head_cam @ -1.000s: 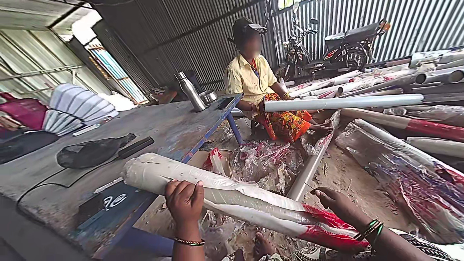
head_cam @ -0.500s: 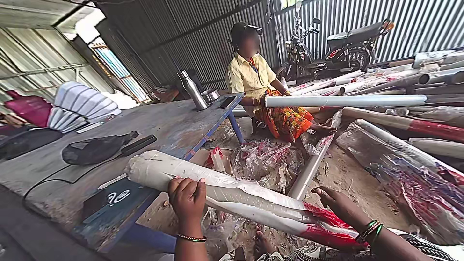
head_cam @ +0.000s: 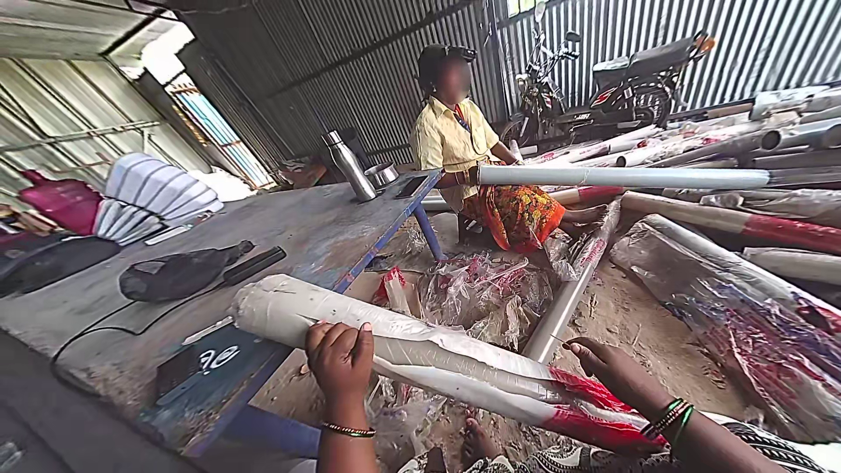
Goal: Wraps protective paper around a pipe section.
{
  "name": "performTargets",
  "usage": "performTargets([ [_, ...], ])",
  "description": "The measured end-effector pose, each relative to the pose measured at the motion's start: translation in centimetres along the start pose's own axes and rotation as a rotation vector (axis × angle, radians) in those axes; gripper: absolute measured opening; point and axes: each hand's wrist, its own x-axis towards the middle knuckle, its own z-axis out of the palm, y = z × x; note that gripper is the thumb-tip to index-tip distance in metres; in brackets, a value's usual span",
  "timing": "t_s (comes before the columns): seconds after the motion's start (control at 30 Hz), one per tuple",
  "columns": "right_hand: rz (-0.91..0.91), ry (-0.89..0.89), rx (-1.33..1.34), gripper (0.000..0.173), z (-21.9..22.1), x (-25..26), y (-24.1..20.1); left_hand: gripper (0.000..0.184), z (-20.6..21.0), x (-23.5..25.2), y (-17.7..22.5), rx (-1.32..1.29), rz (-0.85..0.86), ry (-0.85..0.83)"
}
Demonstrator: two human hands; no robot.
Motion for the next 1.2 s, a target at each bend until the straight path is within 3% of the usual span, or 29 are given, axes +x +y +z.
performTargets([
  [0.73, 0.014, 0.002, -0.015, 0.049, -0.16, -0.22, -0.47, 0.052, -0.06, -0.01, 0.19, 0.011, -0.019, -0.012],
  [0.9, 0.006, 0.077, 0.025, 0.043, -0.03, -0.2, -0.35, 0.053, 0.06, -0.1, -0.01, 0.008, -0.008, 0.0],
  [1.2, 0.02, 0.045, 0.048, 0.035, 0.31, 0.19, -0.16, 0.053, 0.24, -0.1, -0.07, -0.019, -0.001, 0.023],
])
